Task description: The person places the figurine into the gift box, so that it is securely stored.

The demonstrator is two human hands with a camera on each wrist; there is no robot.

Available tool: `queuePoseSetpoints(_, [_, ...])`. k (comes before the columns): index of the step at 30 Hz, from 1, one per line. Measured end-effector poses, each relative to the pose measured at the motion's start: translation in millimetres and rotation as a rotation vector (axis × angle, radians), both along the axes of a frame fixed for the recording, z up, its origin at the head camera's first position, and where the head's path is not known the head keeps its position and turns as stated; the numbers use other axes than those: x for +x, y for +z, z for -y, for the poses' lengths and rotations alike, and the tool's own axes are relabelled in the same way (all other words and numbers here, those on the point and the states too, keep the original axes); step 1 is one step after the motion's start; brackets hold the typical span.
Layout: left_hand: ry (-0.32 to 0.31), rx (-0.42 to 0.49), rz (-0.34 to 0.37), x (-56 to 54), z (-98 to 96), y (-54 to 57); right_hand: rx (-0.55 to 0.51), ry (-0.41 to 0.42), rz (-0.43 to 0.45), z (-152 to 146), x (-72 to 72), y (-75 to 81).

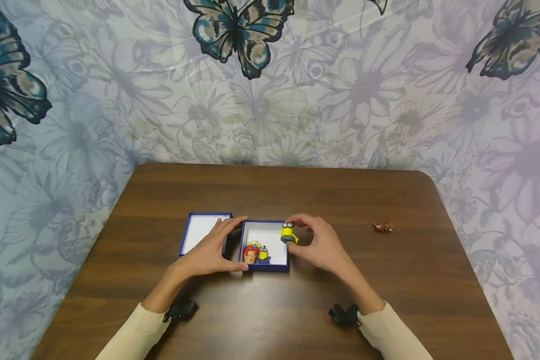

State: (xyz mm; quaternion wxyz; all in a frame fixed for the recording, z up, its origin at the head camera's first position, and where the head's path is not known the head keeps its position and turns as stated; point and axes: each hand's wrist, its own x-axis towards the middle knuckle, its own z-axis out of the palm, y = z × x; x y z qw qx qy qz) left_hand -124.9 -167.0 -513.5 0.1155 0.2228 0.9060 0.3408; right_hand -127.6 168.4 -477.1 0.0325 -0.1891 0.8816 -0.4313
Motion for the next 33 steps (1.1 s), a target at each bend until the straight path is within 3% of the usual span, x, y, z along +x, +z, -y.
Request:
queuePoseSetpoints(10, [-0.002,-0.002,-0.006,-0.9,-0.9,1.2,0.069,0.002,-0.063,23,1.9,-6.7])
queuePoseSetpoints(18, [-0.008,-0.005,-0.007,-1.2,-0.6,1.2,0.087,0.006,-0.063,29,5.4,-12.4])
queuePoseSetpoints(27, [-0.005,-0.007,-0.006,-1.0,0.4,0.8,0.256,0.032,-0.170,35,4.7,-11.2])
queuePoseSetpoints(33, [-0.007,0.000,-0.007,-0.5,0.7,0.0,0.299,0.037,-0.194,36,4.4,-12.3])
